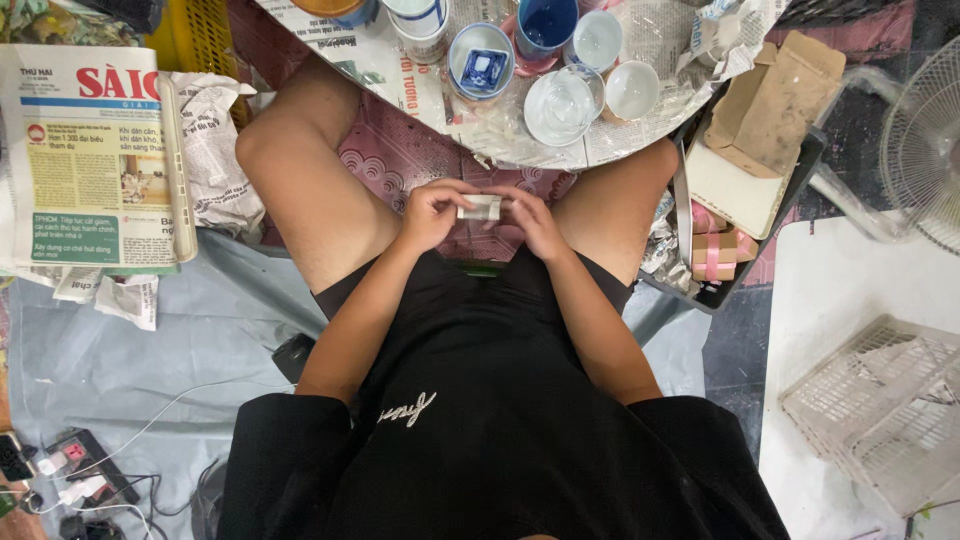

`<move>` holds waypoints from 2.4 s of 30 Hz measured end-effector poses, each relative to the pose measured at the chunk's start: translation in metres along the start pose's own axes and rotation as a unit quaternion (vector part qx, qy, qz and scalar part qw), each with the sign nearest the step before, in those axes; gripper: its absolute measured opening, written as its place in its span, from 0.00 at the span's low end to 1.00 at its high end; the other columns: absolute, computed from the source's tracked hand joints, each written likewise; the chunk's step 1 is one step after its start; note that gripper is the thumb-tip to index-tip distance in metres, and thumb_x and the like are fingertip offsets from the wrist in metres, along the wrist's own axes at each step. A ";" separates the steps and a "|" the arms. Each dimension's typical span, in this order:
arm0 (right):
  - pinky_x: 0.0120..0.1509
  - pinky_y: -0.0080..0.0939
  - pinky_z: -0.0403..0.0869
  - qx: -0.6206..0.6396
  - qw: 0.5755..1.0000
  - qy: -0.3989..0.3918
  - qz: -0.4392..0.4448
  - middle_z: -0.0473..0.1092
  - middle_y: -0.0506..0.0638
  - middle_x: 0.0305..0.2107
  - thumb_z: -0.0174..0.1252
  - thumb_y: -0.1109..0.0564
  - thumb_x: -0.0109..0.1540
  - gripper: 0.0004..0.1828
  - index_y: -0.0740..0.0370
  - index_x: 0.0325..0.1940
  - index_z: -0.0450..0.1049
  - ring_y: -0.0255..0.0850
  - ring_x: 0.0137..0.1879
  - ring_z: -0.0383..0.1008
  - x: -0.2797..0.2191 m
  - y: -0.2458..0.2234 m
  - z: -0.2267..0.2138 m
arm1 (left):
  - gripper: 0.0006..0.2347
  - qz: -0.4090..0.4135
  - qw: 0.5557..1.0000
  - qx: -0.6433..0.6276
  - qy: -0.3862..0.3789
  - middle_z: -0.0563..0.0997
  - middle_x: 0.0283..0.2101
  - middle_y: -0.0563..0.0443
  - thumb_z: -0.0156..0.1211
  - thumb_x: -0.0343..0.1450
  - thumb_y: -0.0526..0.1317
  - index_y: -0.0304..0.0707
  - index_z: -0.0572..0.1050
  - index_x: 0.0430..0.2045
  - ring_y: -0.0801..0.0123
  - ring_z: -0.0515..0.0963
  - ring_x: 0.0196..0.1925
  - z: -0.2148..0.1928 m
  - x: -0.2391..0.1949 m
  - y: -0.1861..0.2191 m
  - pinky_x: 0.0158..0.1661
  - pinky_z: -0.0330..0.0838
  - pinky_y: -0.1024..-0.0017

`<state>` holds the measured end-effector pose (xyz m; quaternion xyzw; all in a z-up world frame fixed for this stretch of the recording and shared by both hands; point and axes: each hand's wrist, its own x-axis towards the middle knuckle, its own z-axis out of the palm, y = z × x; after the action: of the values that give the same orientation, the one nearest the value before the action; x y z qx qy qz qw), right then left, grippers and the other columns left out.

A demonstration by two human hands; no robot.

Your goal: The person sits cross-legged and wraps small cups with newspaper sheets. They fold the paper around each cup, tuck the edges, and place the wrapped items on the table. The process is repeated for several cups.

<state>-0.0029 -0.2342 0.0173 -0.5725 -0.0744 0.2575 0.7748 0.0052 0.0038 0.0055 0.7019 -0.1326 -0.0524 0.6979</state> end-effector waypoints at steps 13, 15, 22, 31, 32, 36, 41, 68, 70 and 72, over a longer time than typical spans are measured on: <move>0.50 0.36 0.81 -0.104 0.991 0.084 -0.012 0.78 0.54 0.44 0.61 0.65 0.66 0.14 0.72 0.55 0.74 0.36 0.46 0.81 0.011 0.027 0.001 | 0.10 -0.096 0.995 -0.015 0.002 0.85 0.41 0.45 0.61 0.71 0.33 0.33 0.79 0.45 0.72 0.83 0.41 0.000 0.005 0.040 0.42 0.76 0.76; 0.48 0.35 0.80 -0.115 0.989 0.088 -0.023 0.79 0.54 0.43 0.61 0.66 0.66 0.13 0.72 0.55 0.74 0.36 0.44 0.81 0.008 0.023 0.001 | 0.11 -0.145 0.982 0.117 0.007 0.87 0.33 0.44 0.67 0.70 0.36 0.32 0.82 0.44 0.70 0.81 0.29 0.005 0.004 0.035 0.30 0.73 0.75; 0.40 0.33 0.78 -0.193 0.973 0.119 -0.039 0.79 0.52 0.33 0.61 0.64 0.67 0.08 0.71 0.48 0.78 0.34 0.36 0.80 0.006 0.001 0.012 | 0.08 -0.138 0.990 0.022 -0.001 0.86 0.33 0.49 0.64 0.73 0.38 0.31 0.82 0.41 0.79 0.84 0.29 0.006 0.001 0.009 0.29 0.77 0.78; 0.35 0.35 0.75 -0.323 0.929 0.128 -0.128 0.77 0.53 0.28 0.62 0.62 0.64 0.06 0.66 0.44 0.79 0.32 0.31 0.78 -0.003 -0.019 0.021 | 0.09 -0.110 0.976 0.186 -0.024 0.83 0.22 0.50 0.69 0.69 0.43 0.37 0.83 0.34 0.76 0.79 0.21 0.008 -0.002 0.049 0.25 0.70 0.74; 0.35 0.36 0.75 -0.343 0.919 0.131 -0.143 0.77 0.53 0.28 0.63 0.62 0.64 0.06 0.66 0.43 0.80 0.33 0.30 0.78 -0.004 -0.021 0.023 | 0.08 -0.117 0.975 0.188 -0.025 0.83 0.22 0.49 0.69 0.69 0.43 0.39 0.84 0.35 0.74 0.79 0.21 0.009 -0.002 0.053 0.24 0.70 0.73; 0.34 0.37 0.73 -0.378 0.898 0.155 -0.165 0.77 0.54 0.27 0.64 0.63 0.63 0.05 0.65 0.42 0.81 0.36 0.28 0.77 -0.011 -0.032 0.031 | 0.08 -0.061 0.978 0.200 0.009 0.84 0.26 0.47 0.69 0.69 0.43 0.39 0.83 0.36 0.70 0.82 0.23 0.016 -0.010 0.068 0.27 0.73 0.71; 0.41 0.37 0.76 -0.355 0.897 0.162 -0.210 0.77 0.54 0.29 0.62 0.64 0.63 0.05 0.65 0.43 0.80 0.37 0.34 0.79 -0.020 -0.060 0.049 | 0.07 0.104 0.981 0.155 0.052 0.84 0.40 0.42 0.66 0.71 0.36 0.31 0.80 0.39 0.62 0.84 0.40 0.017 -0.015 0.098 0.40 0.78 0.69; 0.60 0.46 0.73 -0.086 0.976 -0.055 -0.192 0.66 0.58 0.55 0.48 0.62 0.70 0.21 0.67 0.68 0.60 0.42 0.51 0.71 0.014 -0.102 0.134 | 0.24 0.205 0.797 0.448 0.348 0.62 0.73 0.33 0.65 0.73 0.33 0.39 0.69 0.66 0.41 0.62 0.75 -0.249 0.140 0.298 0.72 0.56 0.52; 0.60 0.45 0.73 -0.104 0.976 -0.030 -0.190 0.66 0.58 0.55 0.47 0.62 0.70 0.21 0.67 0.67 0.60 0.42 0.51 0.72 0.015 -0.098 0.129 | 0.18 0.245 0.853 0.360 0.289 0.70 0.69 0.38 0.62 0.74 0.35 0.38 0.72 0.60 0.46 0.69 0.74 -0.205 0.136 0.289 0.74 0.60 0.56; 0.59 0.44 0.73 -0.121 0.974 -0.004 -0.190 0.66 0.58 0.54 0.47 0.61 0.70 0.20 0.67 0.67 0.61 0.42 0.50 0.72 0.015 -0.098 0.124 | 0.15 0.248 0.895 0.299 0.217 0.75 0.64 0.37 0.63 0.74 0.33 0.34 0.75 0.56 0.47 0.72 0.70 -0.158 0.127 0.284 0.71 0.63 0.57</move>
<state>-0.0099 -0.1426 0.1464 -0.6364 -0.2157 0.0969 0.7342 0.1356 0.1264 0.3053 0.8156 -0.1571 0.3187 0.4568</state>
